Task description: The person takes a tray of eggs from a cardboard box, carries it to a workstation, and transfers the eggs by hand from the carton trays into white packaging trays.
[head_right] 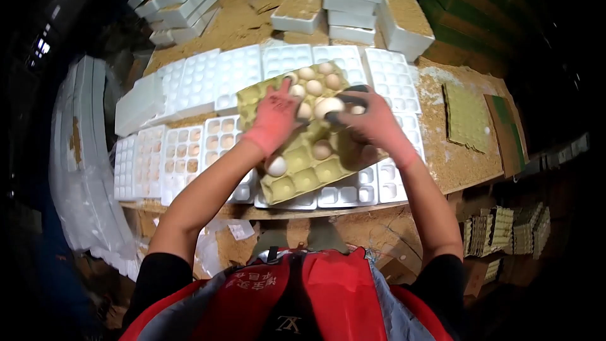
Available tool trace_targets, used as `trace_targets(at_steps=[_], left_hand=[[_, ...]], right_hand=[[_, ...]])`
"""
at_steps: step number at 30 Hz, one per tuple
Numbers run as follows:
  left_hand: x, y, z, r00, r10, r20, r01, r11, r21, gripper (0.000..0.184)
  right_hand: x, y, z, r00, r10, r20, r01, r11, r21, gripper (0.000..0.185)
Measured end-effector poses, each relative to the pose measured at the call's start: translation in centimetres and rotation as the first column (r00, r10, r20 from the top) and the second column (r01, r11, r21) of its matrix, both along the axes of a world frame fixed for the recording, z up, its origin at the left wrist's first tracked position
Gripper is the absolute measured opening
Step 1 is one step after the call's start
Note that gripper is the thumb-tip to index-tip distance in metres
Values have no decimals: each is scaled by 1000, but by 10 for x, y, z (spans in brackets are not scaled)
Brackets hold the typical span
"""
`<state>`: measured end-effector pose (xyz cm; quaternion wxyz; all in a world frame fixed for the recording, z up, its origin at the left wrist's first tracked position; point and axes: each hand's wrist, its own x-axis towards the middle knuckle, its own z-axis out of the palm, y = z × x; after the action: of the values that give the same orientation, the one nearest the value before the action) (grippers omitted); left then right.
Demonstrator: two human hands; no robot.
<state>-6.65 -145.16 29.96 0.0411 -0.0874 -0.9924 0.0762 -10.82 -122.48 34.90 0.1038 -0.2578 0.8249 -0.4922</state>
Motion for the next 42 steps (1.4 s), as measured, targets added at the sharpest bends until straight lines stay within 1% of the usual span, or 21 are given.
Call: trace_targets(at_steps=[2,3,4,5,6,7,8,9,13,14,16,20,24,28,30,32,33,36,38,40,42], left_hand=[[-17,4,9,999,-6,39,11,992,-127,31],[-24,-5,-2,999,-45,-16,44,998,-54,26],[-14,-16,8,997,-64,-34,65,998,14,27],[-7,-40,6,1000,7,-18,1,925,379,29],[1,-64,3,998,61,10,-52,721,691,31],[25,-103,0,983,-22,183,-175,195,965,35],[58,-153,-6,942,-190,278,-332,-383,862,41],[96,-188,-16,956,-192,220,-289,-504,814,42],[238,-251,-90,799,225,558,-422,-451,786,47],[256,-255,-103,740,303,601,-517,-316,796,48],[257,-249,-128,886,453,102,-366,546,754,40],[225,-240,-152,946,297,128,-322,903,285,39],[257,-224,-138,983,172,63,-180,844,506,52],[275,-227,-181,961,-66,268,15,982,188,50],[277,-234,-154,982,21,186,-107,877,469,33],[274,-234,-174,919,296,259,-336,245,910,29],[266,-234,-191,792,193,580,-466,-423,777,26],[245,-165,-192,982,114,152,-165,123,978,43],[219,-137,-190,976,-218,-16,146,593,792,80],[219,-133,-198,934,-357,-13,286,725,626,92],[229,-144,-212,963,-263,58,166,750,640,68]], right_hand=[[17,-4,-4,923,102,372,30,943,-333,58],[23,-1,-9,629,340,699,165,820,-547,67],[44,-20,-8,678,300,671,192,808,-557,67],[71,-41,-6,678,296,672,207,801,-562,70],[90,-60,0,671,291,682,120,865,-487,67],[110,-80,5,666,290,687,23,913,-408,64],[129,-102,-3,744,315,590,-175,943,-283,55],[148,-124,-10,804,363,471,-343,930,-132,48],[201,-235,-96,936,321,-147,-241,885,398,36],[195,-255,-127,930,299,-216,-175,873,455,34],[190,-277,-160,927,267,-265,-93,844,528,38],[185,-266,-191,933,187,-309,18,829,558,52],[192,-243,-203,938,124,-323,67,850,523,53],[218,-268,-200,936,189,-297,-116,962,247,55],[221,-274,-241,821,358,-444,-193,907,374,51],[234,-263,-236,868,239,-436,-92,939,331,49],[240,-256,-215,893,149,-424,-49,970,237,49],[244,-212,-153,910,163,-382,-79,971,224,46],[246,-187,-106,840,177,-512,-87,977,195,43],[239,-164,-64,748,158,-645,-47,981,186,39],[218,-119,-34,716,132,-685,100,952,289,39]])
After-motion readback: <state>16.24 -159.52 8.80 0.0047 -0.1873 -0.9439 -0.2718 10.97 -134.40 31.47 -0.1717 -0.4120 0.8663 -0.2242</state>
